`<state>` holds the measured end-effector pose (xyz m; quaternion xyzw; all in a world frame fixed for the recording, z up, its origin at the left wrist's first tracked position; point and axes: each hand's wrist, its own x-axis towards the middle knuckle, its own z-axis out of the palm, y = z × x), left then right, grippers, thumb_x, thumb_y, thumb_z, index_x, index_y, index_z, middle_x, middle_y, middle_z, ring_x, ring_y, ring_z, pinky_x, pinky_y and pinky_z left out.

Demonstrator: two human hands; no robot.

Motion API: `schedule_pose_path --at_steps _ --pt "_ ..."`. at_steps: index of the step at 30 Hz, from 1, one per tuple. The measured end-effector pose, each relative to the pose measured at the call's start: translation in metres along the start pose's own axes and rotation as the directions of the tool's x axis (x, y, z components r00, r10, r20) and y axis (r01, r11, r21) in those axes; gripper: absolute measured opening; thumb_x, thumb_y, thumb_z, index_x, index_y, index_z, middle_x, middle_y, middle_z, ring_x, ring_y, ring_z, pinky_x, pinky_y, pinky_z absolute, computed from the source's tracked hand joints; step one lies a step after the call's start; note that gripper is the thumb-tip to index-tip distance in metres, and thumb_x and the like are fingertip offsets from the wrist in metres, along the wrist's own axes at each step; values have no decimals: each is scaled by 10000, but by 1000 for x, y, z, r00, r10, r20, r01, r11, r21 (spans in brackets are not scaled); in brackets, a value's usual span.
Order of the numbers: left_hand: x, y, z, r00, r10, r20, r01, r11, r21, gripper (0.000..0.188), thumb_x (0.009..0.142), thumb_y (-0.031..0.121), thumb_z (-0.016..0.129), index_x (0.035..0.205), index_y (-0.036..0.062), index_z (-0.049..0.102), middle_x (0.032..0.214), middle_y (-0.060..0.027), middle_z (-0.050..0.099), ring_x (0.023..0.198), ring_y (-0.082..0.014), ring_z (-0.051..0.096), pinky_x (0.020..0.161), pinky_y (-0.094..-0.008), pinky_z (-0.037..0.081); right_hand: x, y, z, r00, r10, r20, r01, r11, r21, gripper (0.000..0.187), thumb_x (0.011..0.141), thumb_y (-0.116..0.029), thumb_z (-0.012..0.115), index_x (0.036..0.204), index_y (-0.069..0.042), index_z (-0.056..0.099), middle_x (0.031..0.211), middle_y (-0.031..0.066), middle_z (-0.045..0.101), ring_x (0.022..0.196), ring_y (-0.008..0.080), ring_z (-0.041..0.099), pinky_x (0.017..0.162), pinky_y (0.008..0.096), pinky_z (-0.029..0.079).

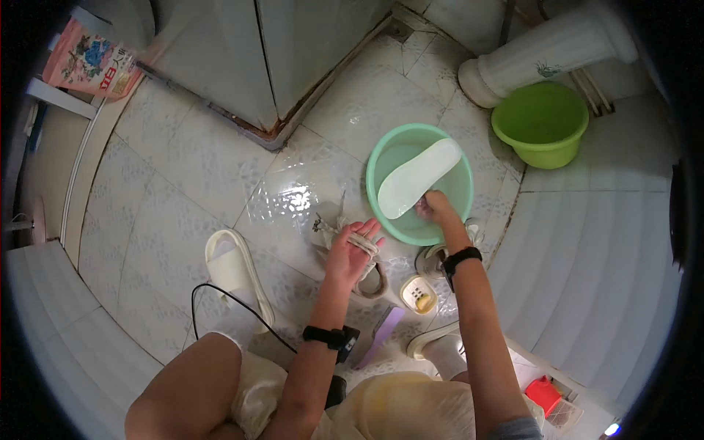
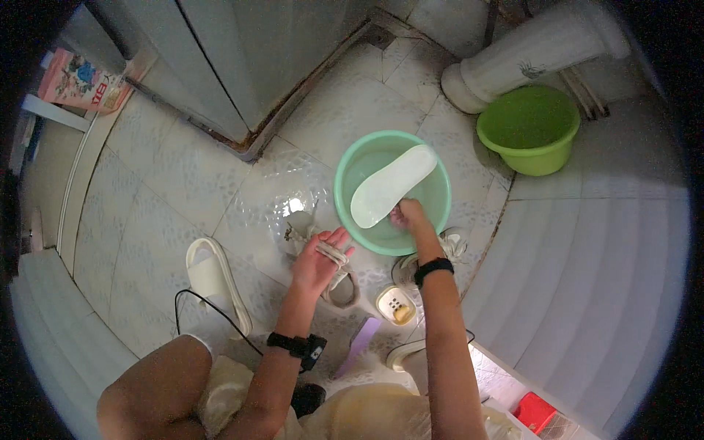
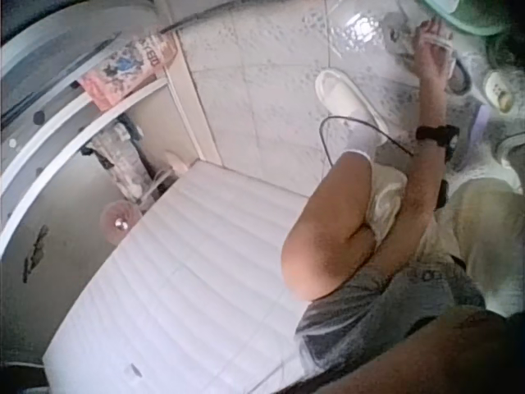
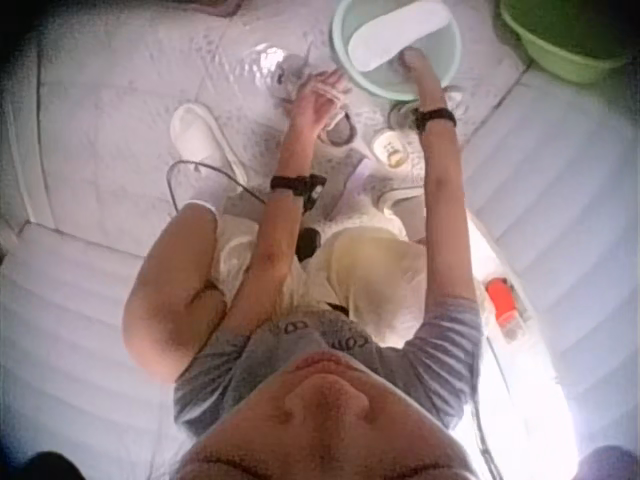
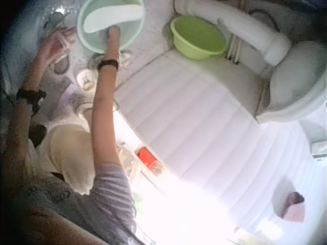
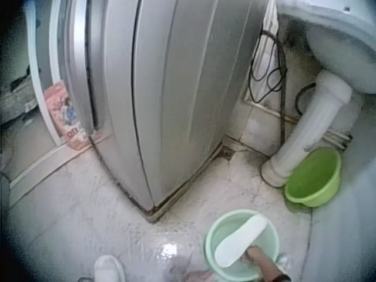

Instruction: Cleaning a pair of white shoes using a brush and soap in a basin.

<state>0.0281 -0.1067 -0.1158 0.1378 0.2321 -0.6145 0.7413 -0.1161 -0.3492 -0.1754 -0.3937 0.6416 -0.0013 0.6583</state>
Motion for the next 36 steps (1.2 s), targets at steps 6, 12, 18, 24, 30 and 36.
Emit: schedule_pose_path --at_steps 6,12,18,24,30,36 --pt "24 -19 -2 999 4 35 0 994 -110 280 939 216 353 958 7 538 1166 -139 500 1173 -269 405 1027 -413 291 -80 -6 22 665 -119 737 -396 780 484 236 905 -193 476 786 -17 578 714 72 609 628 152 587 599 242 478" --pt "19 -18 -11 990 16 137 -9 999 -49 295 945 185 328 1072 -20 497 1156 -130 509 1111 -223 454 976 -348 345 -174 14 98 878 -299 374 247 952 183 299 908 -170 456 1088 50 549 964 121 618 890 177 596 824 261 475" --pt "-10 -14 28 988 6 -155 -14 998 -54 252 928 193 407 1070 12 509 962 -70 568 877 -177 542 806 -305 435 -177 5 76 847 -524 91 524 851 27 247 876 -108 459 1036 35 582 955 82 617 843 153 581 795 266 461" --pt "-17 -11 0 962 -20 -273 47 995 91 282 924 311 430 732 108 467 547 50 318 456 -91 280 453 -247 241 -60 -13 3 867 -484 -117 349 757 -553 310 794 -226 527 953 25 616 862 142 642 811 225 619 732 316 474" --pt "-15 -10 -11 992 -123 -28 126 980 154 462 943 392 331 554 143 339 454 48 212 396 -101 218 444 -243 224 10 -1 -8 827 -535 -170 146 498 -855 377 801 -322 511 885 27 624 754 169 610 702 255 597 648 358 466" --pt "-3 -16 9 960 -168 -225 166 986 -30 244 929 255 395 723 131 438 540 43 308 447 -86 257 447 -238 246 -20 7 26 937 51 345 32 973 -229 294 870 -257 448 759 -37 608 639 92 597 623 232 607 590 289 461"
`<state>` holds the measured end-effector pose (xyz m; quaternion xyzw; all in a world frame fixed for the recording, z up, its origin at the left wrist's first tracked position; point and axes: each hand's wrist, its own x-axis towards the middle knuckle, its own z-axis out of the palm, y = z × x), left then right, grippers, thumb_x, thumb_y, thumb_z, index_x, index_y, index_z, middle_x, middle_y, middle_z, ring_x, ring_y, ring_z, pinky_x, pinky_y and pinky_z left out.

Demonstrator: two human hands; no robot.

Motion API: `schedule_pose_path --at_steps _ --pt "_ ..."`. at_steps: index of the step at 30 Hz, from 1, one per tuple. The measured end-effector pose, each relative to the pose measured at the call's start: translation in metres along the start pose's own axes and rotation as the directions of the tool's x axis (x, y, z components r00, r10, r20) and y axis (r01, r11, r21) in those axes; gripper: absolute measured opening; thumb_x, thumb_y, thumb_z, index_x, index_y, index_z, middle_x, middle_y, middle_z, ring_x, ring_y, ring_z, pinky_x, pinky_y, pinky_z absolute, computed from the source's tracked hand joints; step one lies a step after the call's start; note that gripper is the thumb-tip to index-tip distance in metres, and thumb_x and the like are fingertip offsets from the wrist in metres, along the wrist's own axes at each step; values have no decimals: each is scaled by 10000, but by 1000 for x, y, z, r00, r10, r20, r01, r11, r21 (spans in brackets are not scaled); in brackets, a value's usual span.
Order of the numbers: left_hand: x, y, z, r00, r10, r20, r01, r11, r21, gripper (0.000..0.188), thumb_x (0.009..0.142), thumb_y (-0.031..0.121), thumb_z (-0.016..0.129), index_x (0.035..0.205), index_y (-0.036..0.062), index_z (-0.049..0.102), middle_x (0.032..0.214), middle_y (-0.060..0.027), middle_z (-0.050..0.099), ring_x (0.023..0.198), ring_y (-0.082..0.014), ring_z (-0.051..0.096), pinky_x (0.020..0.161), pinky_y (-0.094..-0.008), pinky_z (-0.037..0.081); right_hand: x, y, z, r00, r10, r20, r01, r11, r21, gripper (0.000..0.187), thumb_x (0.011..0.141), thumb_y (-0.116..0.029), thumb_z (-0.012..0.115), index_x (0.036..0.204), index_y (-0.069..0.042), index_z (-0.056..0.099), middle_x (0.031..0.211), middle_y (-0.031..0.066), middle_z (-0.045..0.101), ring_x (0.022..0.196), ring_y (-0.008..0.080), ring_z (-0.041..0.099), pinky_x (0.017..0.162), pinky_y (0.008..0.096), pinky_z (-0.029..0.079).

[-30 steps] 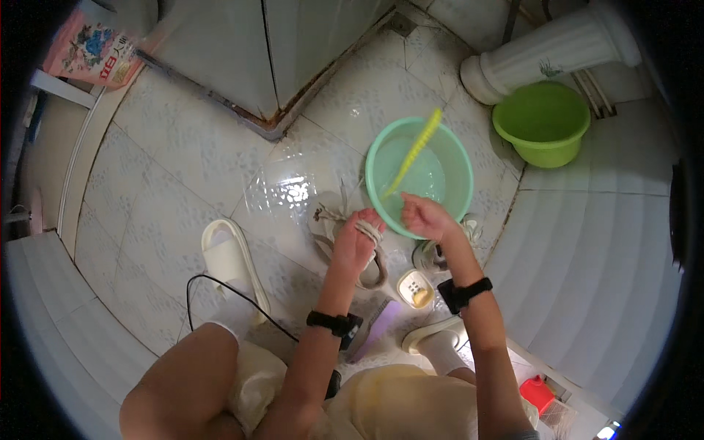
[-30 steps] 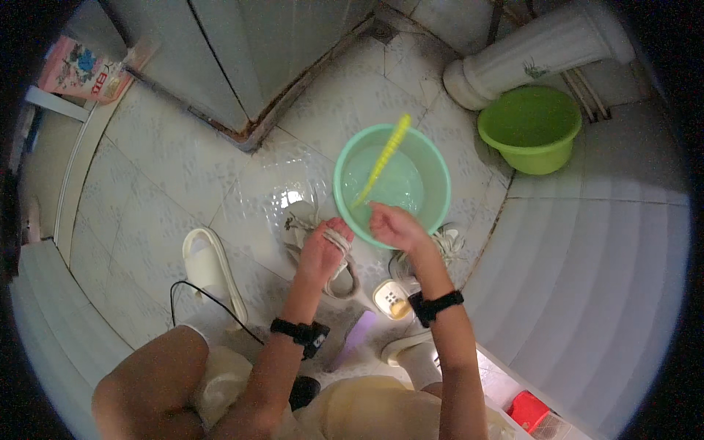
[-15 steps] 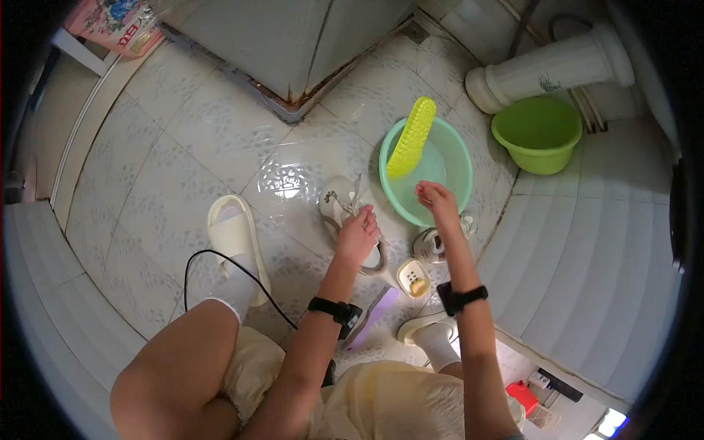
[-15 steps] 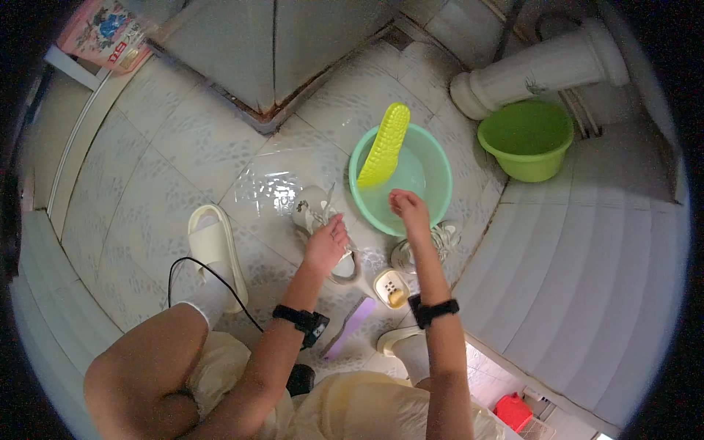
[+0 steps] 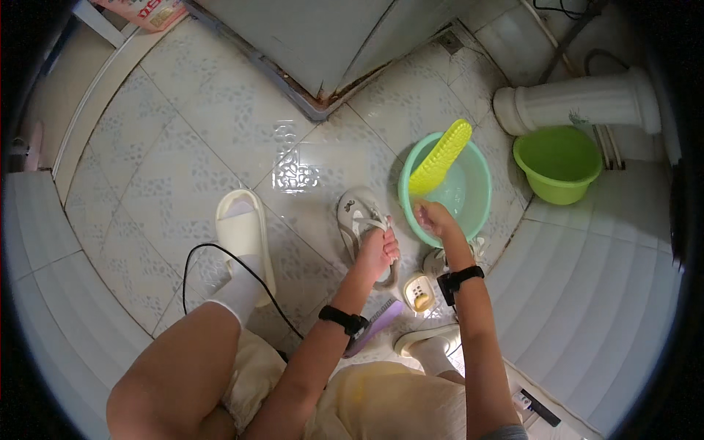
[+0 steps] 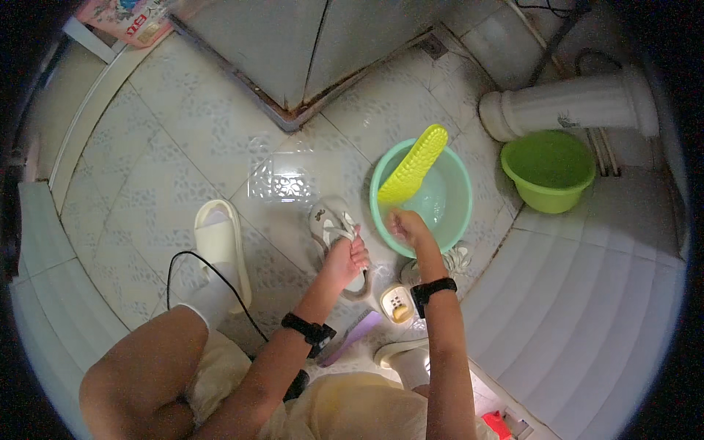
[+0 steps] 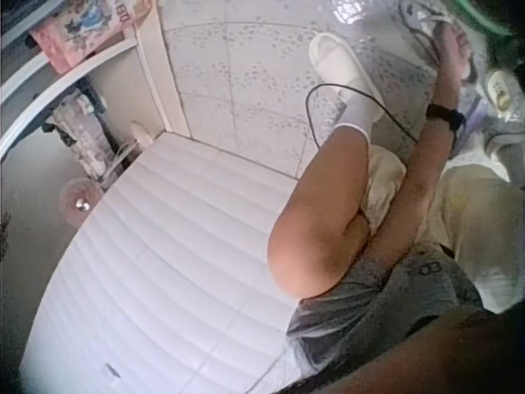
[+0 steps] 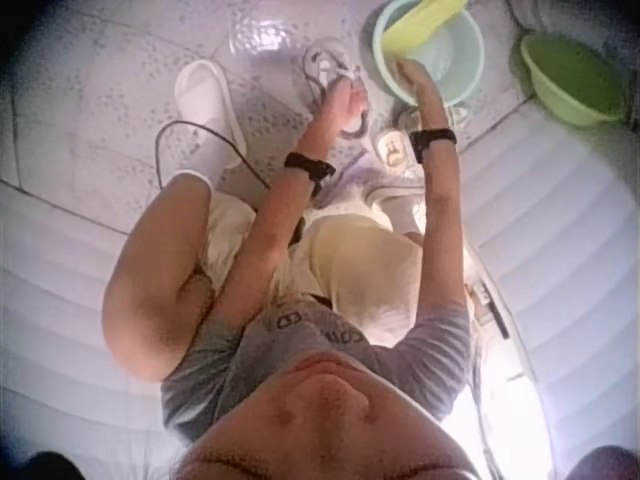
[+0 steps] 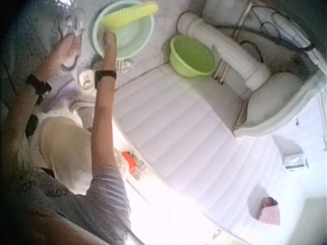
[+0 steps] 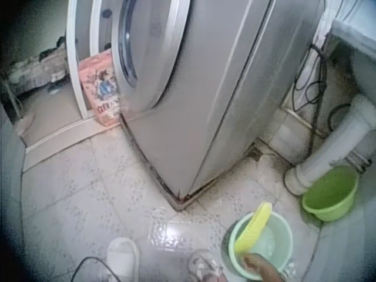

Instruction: Cleaning a pair of white shoes using a brush and soap in a basin.

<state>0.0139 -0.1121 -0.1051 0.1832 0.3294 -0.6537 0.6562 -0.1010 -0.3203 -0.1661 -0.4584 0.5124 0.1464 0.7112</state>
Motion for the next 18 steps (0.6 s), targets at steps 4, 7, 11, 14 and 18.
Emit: schedule_pose_path --at_steps 4,7,11,14,18 --pt "14 2 -14 995 72 63 -65 992 -111 124 914 187 410 854 100 476 617 29 387 493 -83 316 452 -228 260 -76 -58 74 991 -37 129 -22 903 428 247 894 -202 462 826 -7 598 738 96 601 655 203 599 628 272 481" --pt "14 -3 11 988 112 -101 -103 990 95 156 913 175 391 888 61 495 704 -9 477 578 -107 444 488 -212 351 -118 -69 111 996 -70 56 40 907 419 225 906 -174 469 860 8 593 788 98 603 672 189 595 646 264 491" --pt "23 -3 -24 853 448 268 -522 750 408 94 859 43 447 930 53 508 884 -101 558 769 -180 553 644 -254 468 -132 -53 134 945 -326 -7 324 938 123 220 899 -106 457 1026 27 578 932 108 610 772 155 589 737 261 487" --pt "18 -5 -3 859 470 202 -511 783 355 130 820 -30 495 913 62 503 947 -122 564 781 -180 550 662 -272 474 -132 -37 114 890 -435 -137 432 900 -51 228 892 -77 451 1056 23 572 950 95 612 807 139 583 756 258 477" --pt "7 14 -21 945 316 88 -301 942 -151 70 859 14 497 861 82 478 913 -78 533 652 -129 460 576 -249 411 -106 -41 85 781 -543 -309 533 837 -123 206 872 -80 471 1014 18 584 903 70 611 790 120 572 732 243 471"
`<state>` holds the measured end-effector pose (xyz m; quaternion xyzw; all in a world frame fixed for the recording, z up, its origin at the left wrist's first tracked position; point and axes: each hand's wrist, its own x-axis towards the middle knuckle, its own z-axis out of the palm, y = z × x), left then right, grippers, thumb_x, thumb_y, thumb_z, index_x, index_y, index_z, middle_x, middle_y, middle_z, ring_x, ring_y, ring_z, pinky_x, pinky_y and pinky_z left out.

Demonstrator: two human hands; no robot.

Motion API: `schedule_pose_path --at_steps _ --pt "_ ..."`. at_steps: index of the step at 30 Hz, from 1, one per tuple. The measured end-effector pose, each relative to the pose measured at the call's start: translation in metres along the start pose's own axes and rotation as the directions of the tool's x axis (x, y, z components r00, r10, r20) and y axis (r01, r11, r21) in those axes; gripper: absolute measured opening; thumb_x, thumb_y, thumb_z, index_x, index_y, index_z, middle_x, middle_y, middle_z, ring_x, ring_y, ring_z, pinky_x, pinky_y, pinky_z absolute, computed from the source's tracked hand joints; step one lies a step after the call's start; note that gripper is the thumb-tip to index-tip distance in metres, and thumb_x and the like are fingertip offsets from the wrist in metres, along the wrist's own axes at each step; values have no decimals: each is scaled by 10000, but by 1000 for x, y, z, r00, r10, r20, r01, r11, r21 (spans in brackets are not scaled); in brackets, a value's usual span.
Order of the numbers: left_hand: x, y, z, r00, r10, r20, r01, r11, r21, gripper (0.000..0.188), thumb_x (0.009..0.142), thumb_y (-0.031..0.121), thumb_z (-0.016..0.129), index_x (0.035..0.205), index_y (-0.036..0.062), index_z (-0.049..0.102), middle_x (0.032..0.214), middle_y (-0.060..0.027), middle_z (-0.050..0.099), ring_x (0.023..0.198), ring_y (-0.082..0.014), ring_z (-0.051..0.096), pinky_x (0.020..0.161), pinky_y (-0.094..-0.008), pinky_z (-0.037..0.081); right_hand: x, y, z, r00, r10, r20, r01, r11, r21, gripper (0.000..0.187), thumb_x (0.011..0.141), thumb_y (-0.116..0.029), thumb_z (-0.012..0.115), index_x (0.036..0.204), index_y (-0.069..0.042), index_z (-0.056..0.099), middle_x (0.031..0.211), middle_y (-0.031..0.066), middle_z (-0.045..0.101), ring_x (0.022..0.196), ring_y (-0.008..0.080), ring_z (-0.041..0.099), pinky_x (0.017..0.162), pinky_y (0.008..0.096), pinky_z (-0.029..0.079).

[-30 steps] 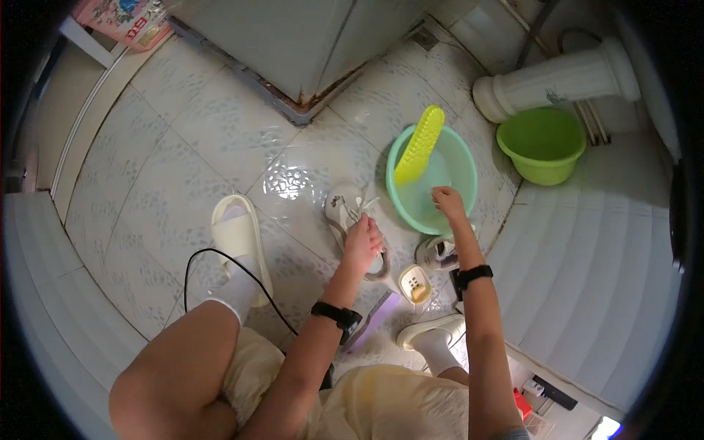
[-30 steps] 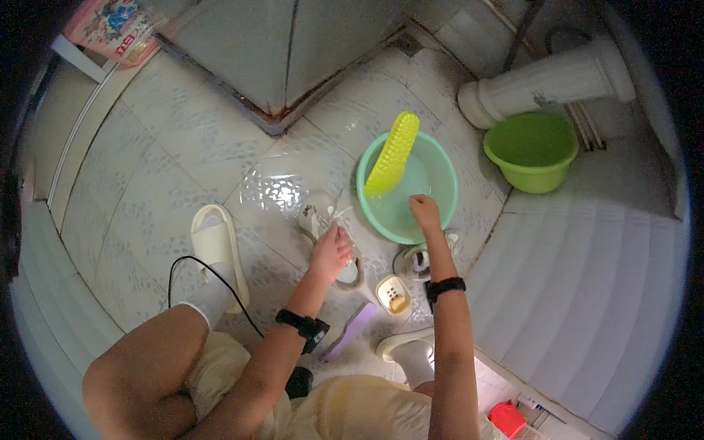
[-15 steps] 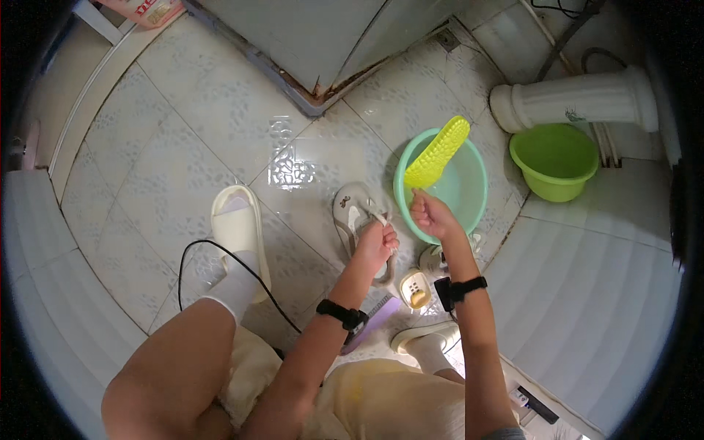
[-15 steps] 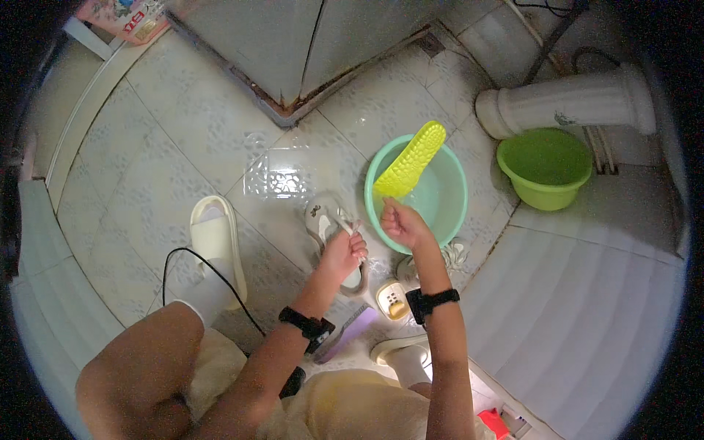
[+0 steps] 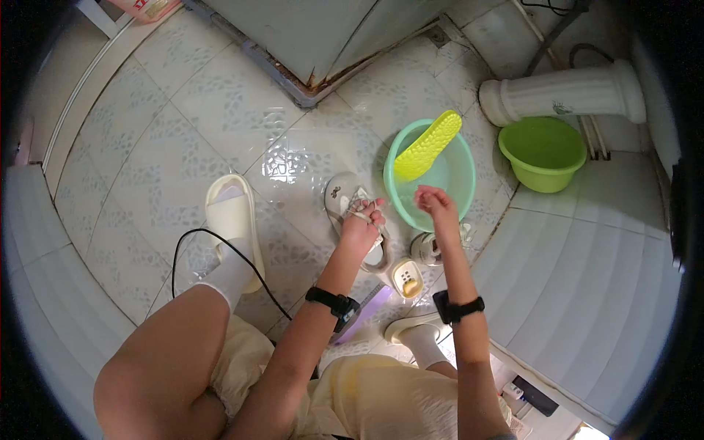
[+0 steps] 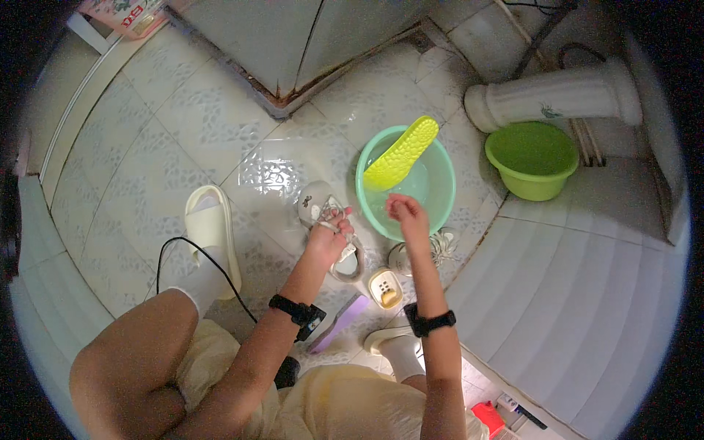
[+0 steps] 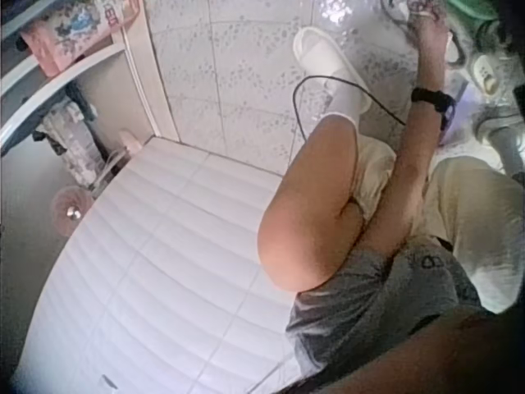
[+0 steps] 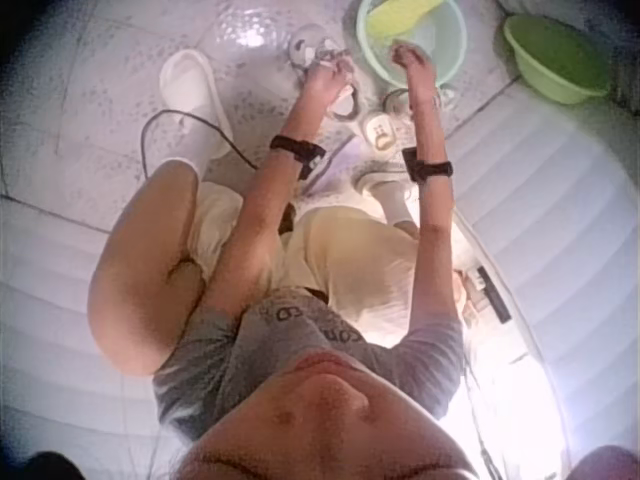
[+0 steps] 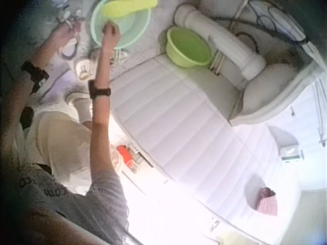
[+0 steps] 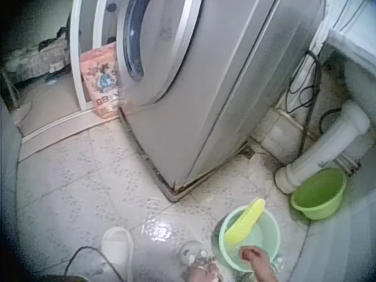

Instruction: Cleaning a pair of white shoes using a brush and soap in a basin.

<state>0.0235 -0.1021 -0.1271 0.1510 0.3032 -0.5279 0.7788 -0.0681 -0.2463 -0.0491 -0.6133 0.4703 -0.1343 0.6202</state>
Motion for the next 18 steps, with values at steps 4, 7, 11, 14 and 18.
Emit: schedule_pose_path --at_steps 4,7,11,14,18 --pt "-18 -1 32 965 -67 -254 96 990 103 63 911 136 466 856 107 475 715 -26 472 534 -96 363 479 -219 328 64 64 -75 946 274 -172 -295 949 -110 221 840 -159 517 969 3 593 870 71 612 750 140 581 651 263 462" --pt "-20 11 20 977 -213 -7 207 944 257 199 940 265 414 835 112 485 534 29 322 446 -82 304 411 -202 262 103 95 -84 902 338 -270 -422 824 -379 241 838 -215 502 925 -10 594 788 91 605 681 157 581 574 292 451" --pt "-9 -8 36 967 -244 73 237 967 93 494 925 388 404 508 147 296 451 39 228 421 -89 269 444 -221 275 124 155 -96 974 226 1 -168 728 -664 243 863 -217 430 821 -25 574 639 106 562 539 176 548 469 307 429" --pt "-5 2 27 983 -159 -90 167 982 85 434 914 362 443 561 126 357 490 16 293 468 -104 321 496 -248 316 89 126 -39 770 539 343 -630 730 267 226 884 -192 440 773 -27 549 642 89 560 534 179 545 479 287 428" --pt "7 -15 24 985 -113 -130 114 993 1 348 898 324 487 640 101 420 571 -8 397 535 -131 411 538 -270 381 33 34 -14 770 454 447 -622 689 371 209 894 -182 461 817 -16 560 711 86 583 618 172 567 577 272 458"
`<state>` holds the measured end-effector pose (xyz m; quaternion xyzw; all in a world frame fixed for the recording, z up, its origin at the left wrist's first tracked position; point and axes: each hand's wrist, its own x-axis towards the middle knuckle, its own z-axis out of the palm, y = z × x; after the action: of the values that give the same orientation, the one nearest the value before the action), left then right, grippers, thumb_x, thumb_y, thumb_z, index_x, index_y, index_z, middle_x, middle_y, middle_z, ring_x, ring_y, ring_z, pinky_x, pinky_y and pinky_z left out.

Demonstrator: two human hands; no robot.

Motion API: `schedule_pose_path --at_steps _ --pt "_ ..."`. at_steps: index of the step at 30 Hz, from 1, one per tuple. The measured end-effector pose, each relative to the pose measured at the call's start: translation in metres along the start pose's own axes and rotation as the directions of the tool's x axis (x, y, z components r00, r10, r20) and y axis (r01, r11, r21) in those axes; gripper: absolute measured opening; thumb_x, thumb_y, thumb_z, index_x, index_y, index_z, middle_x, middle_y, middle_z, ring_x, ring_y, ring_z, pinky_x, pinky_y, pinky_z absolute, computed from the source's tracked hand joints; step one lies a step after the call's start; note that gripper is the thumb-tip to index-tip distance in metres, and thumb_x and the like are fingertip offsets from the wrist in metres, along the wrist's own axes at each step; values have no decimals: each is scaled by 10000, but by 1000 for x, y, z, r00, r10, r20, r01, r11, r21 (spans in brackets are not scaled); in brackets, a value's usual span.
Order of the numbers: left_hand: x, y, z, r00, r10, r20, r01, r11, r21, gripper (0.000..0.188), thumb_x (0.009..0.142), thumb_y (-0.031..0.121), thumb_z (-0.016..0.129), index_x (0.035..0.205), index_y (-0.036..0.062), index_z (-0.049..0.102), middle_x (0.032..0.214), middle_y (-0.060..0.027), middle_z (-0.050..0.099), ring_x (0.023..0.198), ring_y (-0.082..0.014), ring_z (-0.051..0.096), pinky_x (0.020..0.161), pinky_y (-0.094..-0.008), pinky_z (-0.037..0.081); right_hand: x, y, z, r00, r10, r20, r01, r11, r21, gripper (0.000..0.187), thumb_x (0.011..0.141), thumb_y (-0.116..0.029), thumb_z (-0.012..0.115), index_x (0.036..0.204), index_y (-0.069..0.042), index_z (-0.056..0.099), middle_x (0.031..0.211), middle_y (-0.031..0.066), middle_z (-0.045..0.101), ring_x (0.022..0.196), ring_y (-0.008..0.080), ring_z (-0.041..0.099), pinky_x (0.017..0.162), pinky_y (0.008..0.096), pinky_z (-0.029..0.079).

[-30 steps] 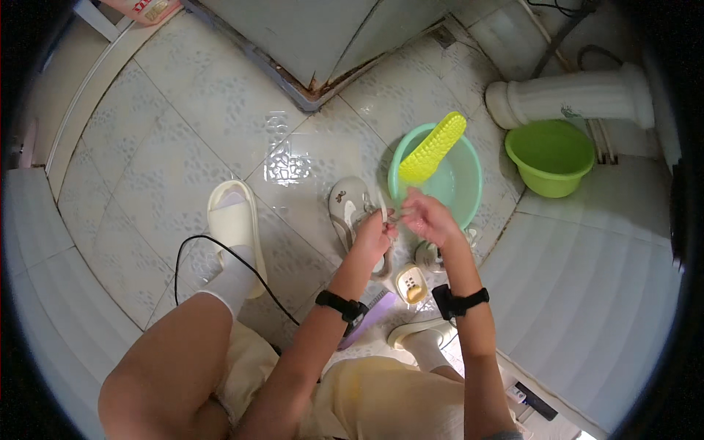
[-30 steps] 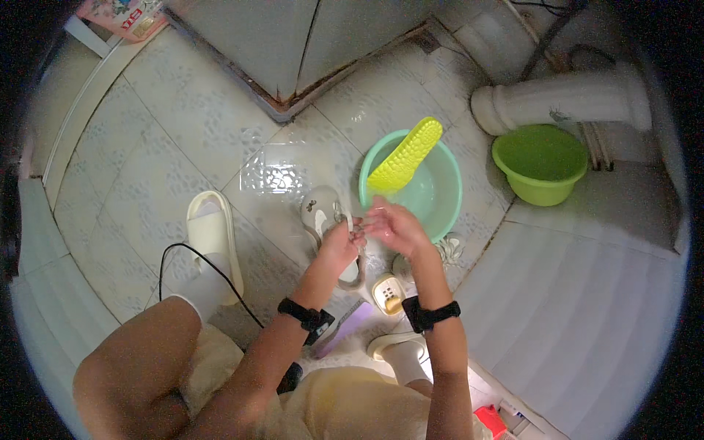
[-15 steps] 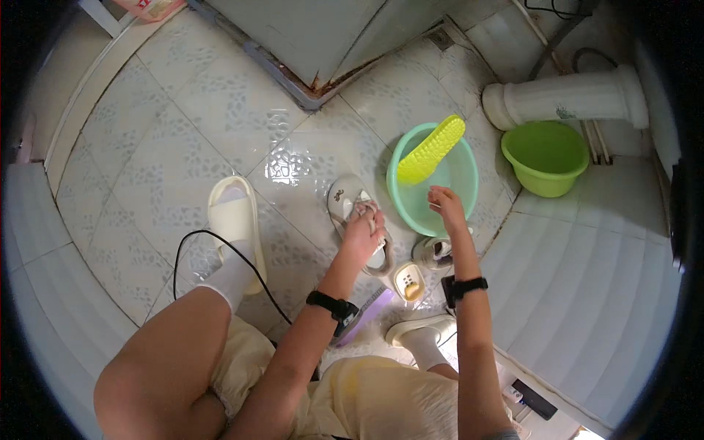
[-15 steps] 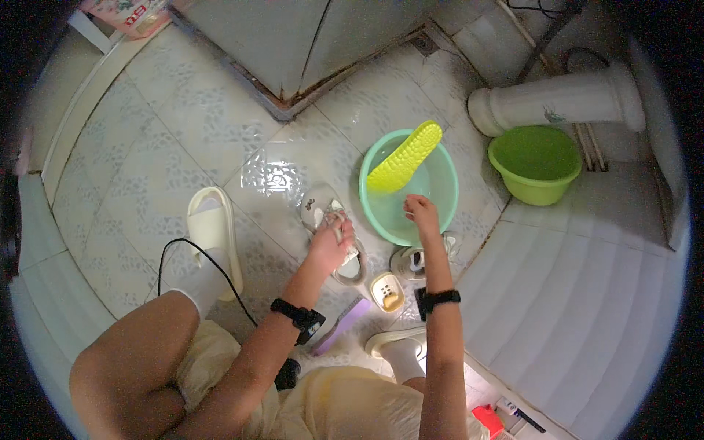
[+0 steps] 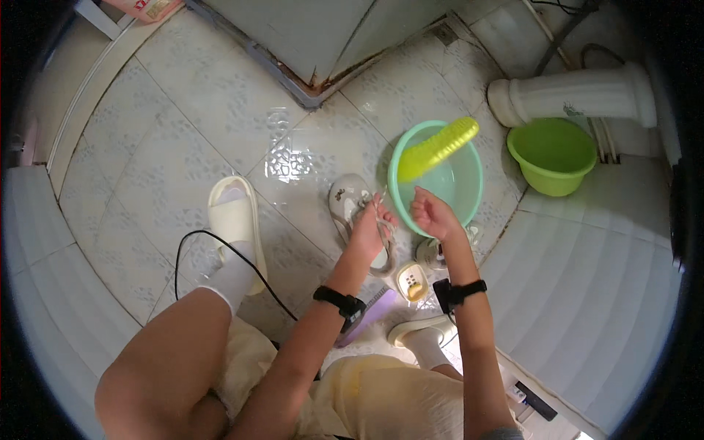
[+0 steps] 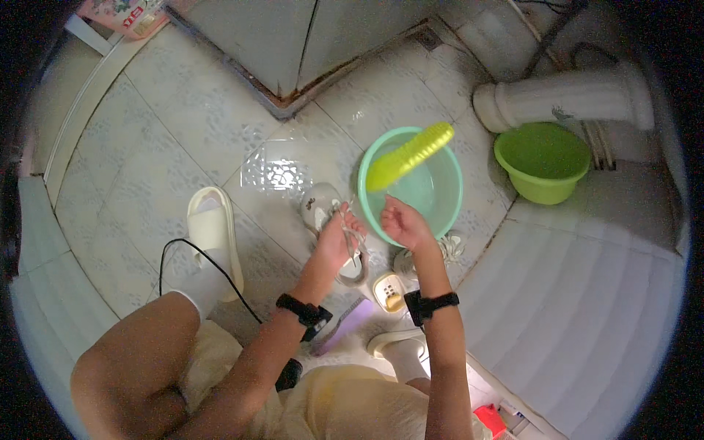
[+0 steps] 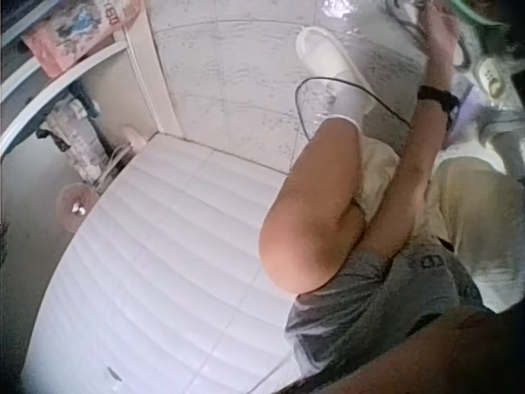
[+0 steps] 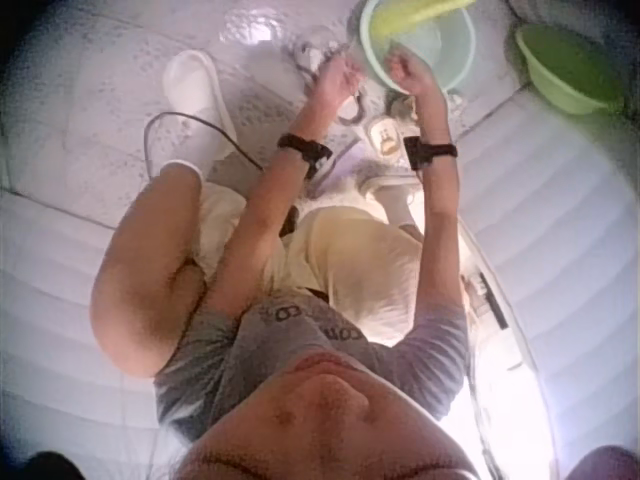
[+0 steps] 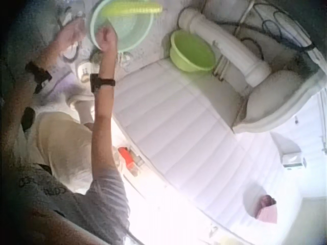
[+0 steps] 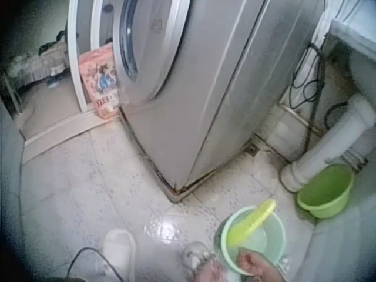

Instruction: Cleaning a pair of white shoes using a brush and soap in a basin.

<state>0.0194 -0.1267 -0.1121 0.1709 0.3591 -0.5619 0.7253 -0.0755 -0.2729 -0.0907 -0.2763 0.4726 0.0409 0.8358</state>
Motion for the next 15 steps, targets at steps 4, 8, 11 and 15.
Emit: schedule_pose_path --at_steps 4,8,11,15 --pt "5 1 -7 999 44 -22 -42 995 88 246 889 257 483 784 36 514 755 -58 562 743 -192 561 708 -306 485 -41 25 66 985 -171 13 171 979 -107 202 901 -168 473 923 9 569 851 96 604 763 177 585 711 264 472" --pt "13 0 -22 988 -21 155 15 999 37 347 916 261 391 1087 -25 490 1033 -122 578 953 -202 556 837 -311 458 -46 65 95 746 -656 119 518 457 -723 300 883 -139 489 1136 16 530 1134 134 554 1062 245 522 912 310 394" --pt "-1 -18 -16 966 100 239 -63 986 -156 394 937 261 335 1211 -12 410 1163 -112 523 1059 -199 509 923 -314 406 -42 85 114 467 -788 402 445 -184 -877 329 872 -179 486 1147 -3 527 1208 164 503 1158 304 443 983 370 313" --pt "-55 -13 4 926 160 341 -131 986 -107 453 952 302 263 1325 49 315 1351 -81 369 1238 -202 357 1037 -327 272 -26 68 134 611 -742 275 199 -192 -961 361 866 -220 469 1159 -16 524 1254 185 460 1217 343 368 1024 412 239"
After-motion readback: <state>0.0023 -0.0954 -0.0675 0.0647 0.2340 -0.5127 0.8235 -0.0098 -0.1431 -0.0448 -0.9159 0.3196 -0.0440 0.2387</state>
